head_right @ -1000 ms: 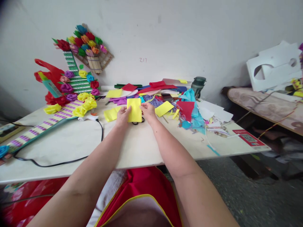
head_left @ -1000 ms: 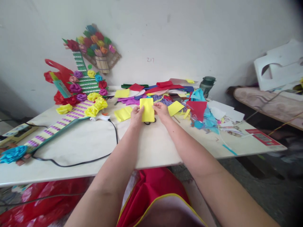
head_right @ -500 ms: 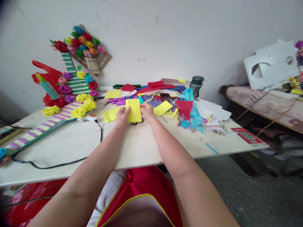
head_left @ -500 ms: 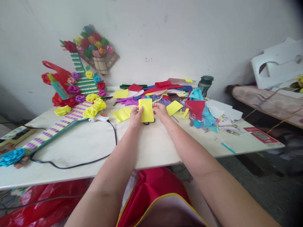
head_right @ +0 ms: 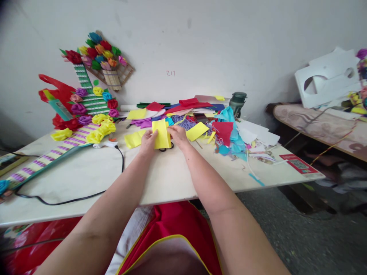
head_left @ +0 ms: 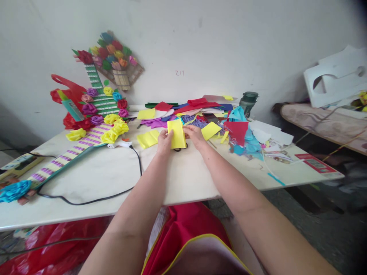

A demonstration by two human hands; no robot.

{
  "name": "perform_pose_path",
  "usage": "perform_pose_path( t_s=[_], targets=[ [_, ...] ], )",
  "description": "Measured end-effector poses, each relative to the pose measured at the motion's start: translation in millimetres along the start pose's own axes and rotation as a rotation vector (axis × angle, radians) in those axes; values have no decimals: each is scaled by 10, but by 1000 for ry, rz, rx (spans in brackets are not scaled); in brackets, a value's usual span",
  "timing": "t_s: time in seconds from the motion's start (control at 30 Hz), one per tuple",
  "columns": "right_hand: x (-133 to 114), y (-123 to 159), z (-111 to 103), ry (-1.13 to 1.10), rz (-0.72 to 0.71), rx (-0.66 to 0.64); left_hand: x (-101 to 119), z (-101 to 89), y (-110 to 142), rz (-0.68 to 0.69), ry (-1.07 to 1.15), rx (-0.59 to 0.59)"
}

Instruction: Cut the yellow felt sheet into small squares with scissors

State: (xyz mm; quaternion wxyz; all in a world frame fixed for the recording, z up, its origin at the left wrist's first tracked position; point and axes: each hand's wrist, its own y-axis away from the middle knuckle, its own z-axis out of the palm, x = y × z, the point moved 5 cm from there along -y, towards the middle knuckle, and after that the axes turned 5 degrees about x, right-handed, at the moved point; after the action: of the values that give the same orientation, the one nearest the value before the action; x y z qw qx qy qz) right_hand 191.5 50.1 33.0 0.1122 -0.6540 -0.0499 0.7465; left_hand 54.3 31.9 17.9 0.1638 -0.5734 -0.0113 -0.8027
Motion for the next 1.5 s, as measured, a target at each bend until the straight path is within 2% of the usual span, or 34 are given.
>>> perform_pose_path(
  t_s=[0.1,0.2,0.43,0.57,0.7,1.0,1.27,1.5],
  targets=[
    [-28,35,8,-40,10,-35,-1,-7,-2,-4,-20,4],
    [-8,27,15,32,-8,-58,-7,1,-2,-20,-1,-13],
    [72,-72,-46,239,-114,14,-21,4,0,-62,74,-24],
    [50,-49,-53,251,-119,1,-25,14,17,-88,64,-82],
    [44,-22,-24,269,-105,-33,-46,-7,17,-112,34,-63],
    [-43,-24,-17,500,-294,43,-35,-10,10,-65,4,-34],
    [19,-75,4,466,-379,-30,-36,-5,1,-65,8,-43],
    [-6,-72,-26,467,-369,-12,-59,-21,-40,-37,43,-56]
  ],
)
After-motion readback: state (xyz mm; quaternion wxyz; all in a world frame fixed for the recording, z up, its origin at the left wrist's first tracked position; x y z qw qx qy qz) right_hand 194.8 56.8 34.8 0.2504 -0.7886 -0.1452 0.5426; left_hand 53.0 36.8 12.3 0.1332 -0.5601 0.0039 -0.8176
